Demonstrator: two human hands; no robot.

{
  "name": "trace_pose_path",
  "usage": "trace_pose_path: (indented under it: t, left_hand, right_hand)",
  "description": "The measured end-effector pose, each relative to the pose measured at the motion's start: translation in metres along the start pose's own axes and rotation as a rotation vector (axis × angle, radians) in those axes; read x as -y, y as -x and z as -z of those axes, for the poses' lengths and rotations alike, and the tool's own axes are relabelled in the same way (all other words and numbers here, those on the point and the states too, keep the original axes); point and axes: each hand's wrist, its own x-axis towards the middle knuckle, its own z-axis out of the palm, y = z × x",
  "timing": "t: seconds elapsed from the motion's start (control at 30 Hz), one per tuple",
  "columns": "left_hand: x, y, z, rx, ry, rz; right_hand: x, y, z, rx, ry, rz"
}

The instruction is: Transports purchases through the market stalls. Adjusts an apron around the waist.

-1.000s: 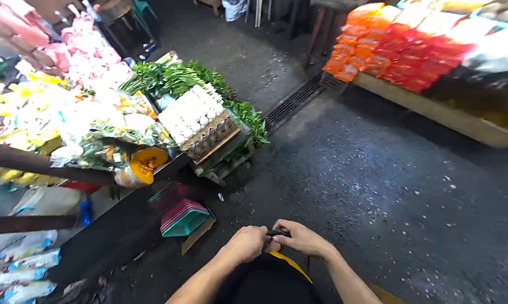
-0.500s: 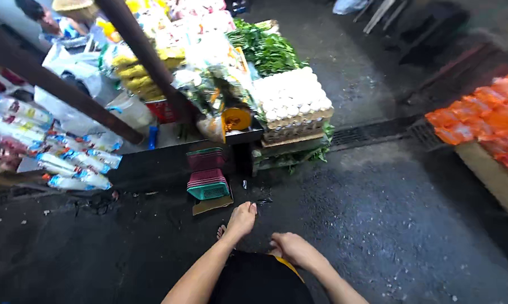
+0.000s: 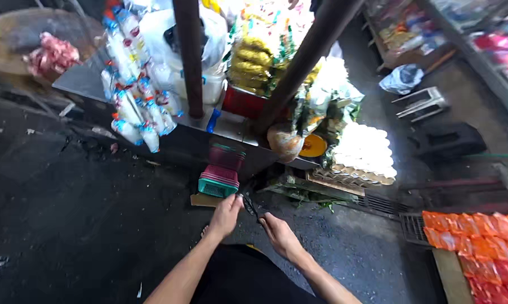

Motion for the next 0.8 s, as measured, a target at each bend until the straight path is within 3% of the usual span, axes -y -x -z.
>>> trace_pose_path:
  t: [0.07,0.2,0.3,0.37,0.43,0.47,0.53,0.6,0.63,0.7,0.8]
  left_hand:
    - [0.001,-0.003,0.021,-0.049,-0.195,0.112]
    - [-0.005,0.015,0.033,0.145,-0.558,0.156]
    - [-0.014,0.03,0.026,0.373,-0.691,0.073]
    - [-0.016,0.045,0.014,0.475,-0.616,-0.158]
    - [-0.009,0.061,-0.003,0.349,-0.336,-0.391]
    - [-0.008,0.066,-0.012,0.208,-0.2,-0.416]
    - [-0.007,0.075,-0.029,-0.112,-0.17,-0.284]
    - [-0.003,0.076,-0.041,-0.272,-0.384,-0.051]
    - [-0.003,0.077,-0.046,-0.226,-0.51,0.08]
    - [-0.008,0.079,-0.059,0.043,-0.698,0.272]
    - [-0.015,0.091,-0.093,0.455,-0.762,0.234]
  right_hand:
    - [0.024,0.003,-0.02,-0.051,-0.025,0.215]
    - [0.077,-0.019,0.013,0.309,0.163,0.419]
    - [0.087,-0.048,0.042,0.327,0.158,0.45]
    - [0.067,-0.065,0.05,0.316,0.084,0.417]
    - [0.035,-0.069,0.044,0.308,-0.013,0.377]
    - [0.021,-0.065,0.04,0.326,-0.077,0.347]
    - [0.003,-0.039,0.027,0.406,-0.164,0.241]
    - [-0.001,-0.006,0.015,0.478,-0.1,0.252]
    - [0.004,0.01,0.015,0.508,-0.044,0.304]
    - [0.015,0.034,0.026,0.54,0.051,0.438]
    - [0.014,0.047,0.055,0.489,0.158,0.53]
